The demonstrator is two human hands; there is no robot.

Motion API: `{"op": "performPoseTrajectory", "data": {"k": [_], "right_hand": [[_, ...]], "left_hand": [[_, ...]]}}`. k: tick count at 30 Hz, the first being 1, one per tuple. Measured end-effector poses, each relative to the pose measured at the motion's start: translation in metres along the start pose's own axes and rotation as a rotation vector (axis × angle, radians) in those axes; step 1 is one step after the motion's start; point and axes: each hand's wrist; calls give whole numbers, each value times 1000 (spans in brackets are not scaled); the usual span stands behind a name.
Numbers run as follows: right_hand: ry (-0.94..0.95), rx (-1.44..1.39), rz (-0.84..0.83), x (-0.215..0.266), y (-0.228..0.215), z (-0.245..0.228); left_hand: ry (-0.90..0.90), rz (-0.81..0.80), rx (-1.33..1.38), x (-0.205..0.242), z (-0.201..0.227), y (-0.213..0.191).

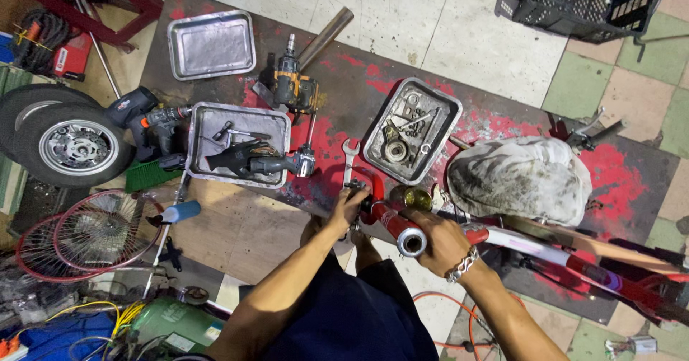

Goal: The person uses pliers to loosen components on a motorcycle fork assembly, then removes metal bushings and rings by hand before reassembling parts.

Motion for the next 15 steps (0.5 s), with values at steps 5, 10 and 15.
{"op": "performPoseTrajectory", "data": {"k": [5,10,15], "right_hand": [[61,75,-23,-7,7,3],[114,131,30,-9,9,-11],[76,136,52,4,-19,-27]], "left_hand": [[-40,-31,39,-3,2,1],[-72,-94,-3,-12,-11,-6],[-323,-187,-228,-24,-21,-15]]}}
Point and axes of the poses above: each hand's wrist, its own x-axis away from the middle knuckle, its own y-axis out of the palm, z = x × y, and after that the axes turned 15 degrees about y, right-handed
